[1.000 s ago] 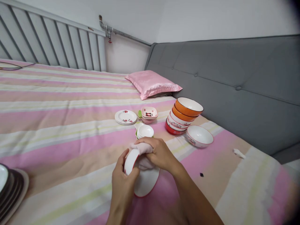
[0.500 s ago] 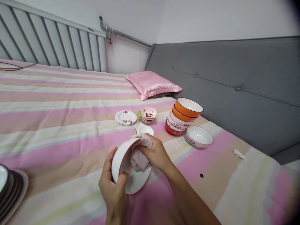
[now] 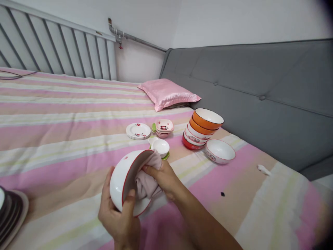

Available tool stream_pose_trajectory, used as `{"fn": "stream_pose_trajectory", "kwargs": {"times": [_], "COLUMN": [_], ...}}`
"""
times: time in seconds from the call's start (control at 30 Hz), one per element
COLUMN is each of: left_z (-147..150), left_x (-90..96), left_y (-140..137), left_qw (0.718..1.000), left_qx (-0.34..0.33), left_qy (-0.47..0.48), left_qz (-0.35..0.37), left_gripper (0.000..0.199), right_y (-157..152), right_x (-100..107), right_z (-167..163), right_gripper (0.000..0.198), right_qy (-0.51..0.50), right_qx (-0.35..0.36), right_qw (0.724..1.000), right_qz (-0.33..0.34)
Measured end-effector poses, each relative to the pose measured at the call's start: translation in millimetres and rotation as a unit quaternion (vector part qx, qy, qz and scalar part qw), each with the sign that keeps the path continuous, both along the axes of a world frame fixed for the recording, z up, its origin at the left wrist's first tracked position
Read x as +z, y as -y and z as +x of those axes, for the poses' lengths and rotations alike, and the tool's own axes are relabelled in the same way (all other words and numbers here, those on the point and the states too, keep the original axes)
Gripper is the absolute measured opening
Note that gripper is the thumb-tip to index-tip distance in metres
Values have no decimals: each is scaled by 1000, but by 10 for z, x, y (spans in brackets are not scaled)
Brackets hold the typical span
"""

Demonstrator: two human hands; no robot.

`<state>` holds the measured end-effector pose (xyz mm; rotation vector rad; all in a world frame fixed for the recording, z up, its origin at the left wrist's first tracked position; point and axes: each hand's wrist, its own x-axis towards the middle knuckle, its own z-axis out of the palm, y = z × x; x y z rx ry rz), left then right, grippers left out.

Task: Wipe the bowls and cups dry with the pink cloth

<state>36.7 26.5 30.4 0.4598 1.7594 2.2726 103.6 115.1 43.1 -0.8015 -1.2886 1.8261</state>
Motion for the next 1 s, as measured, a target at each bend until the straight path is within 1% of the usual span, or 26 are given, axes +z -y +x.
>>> {"fn": "stream_pose_trajectory", "kwargs": {"times": [0.07,0.13,0.2,0.23,0.3,0.37,0.43,0.5,0.57,0.63,0.73,0.8,0.83,1.0], "left_z": [14,28,41,47,56,63,68,68,63,55,55,59,58,19], "left_x": [22,50,78,91,115,136,148,148,140,133,138,145,147,155], "left_y": [-11,-23,-39,-47,-61,-68,-68,-64,-62,-64,-68,-68,-67,-67], "left_qw": [999,994,985,981,970,955,943,939,939,937,943,950,949,934], "left_qx": [-50,-110,-170,-195,-241,-287,-320,-329,-326,-326,-304,-283,-283,-301], "left_qy": [1,4,14,17,25,45,57,46,27,11,-11,-21,-29,-91], "left_qz": [-6,0,0,-7,-29,-54,-74,-92,-108,-123,-132,-131,-134,-168], "left_gripper": [69,69,68,67,66,64,56,38,20,12,10,10,11,21], "right_y": [-69,-146,-195,-201,-176,-118,-53,-4,21,24,6,-8,-15,-44], "right_x": [-5,28,111,168,292,395,447,443,406,369,355,371,384,456], "right_z": [57,151,266,323,418,477,496,482,454,431,426,440,448,484], "right_gripper": [30,24,20,23,38,46,47,43,37,37,41,43,43,48], "right_qy": [52,122,204,248,321,359,353,325,307,300,295,293,293,282], "right_qx": [-42,-76,-101,-106,-104,-70,-10,47,73,75,78,80,80,72], "right_qw": [996,979,941,916,867,823,789,761,738,727,726,729,731,750], "right_qz": [58,147,250,296,367,435,502,560,597,614,616,613,612,593]}}
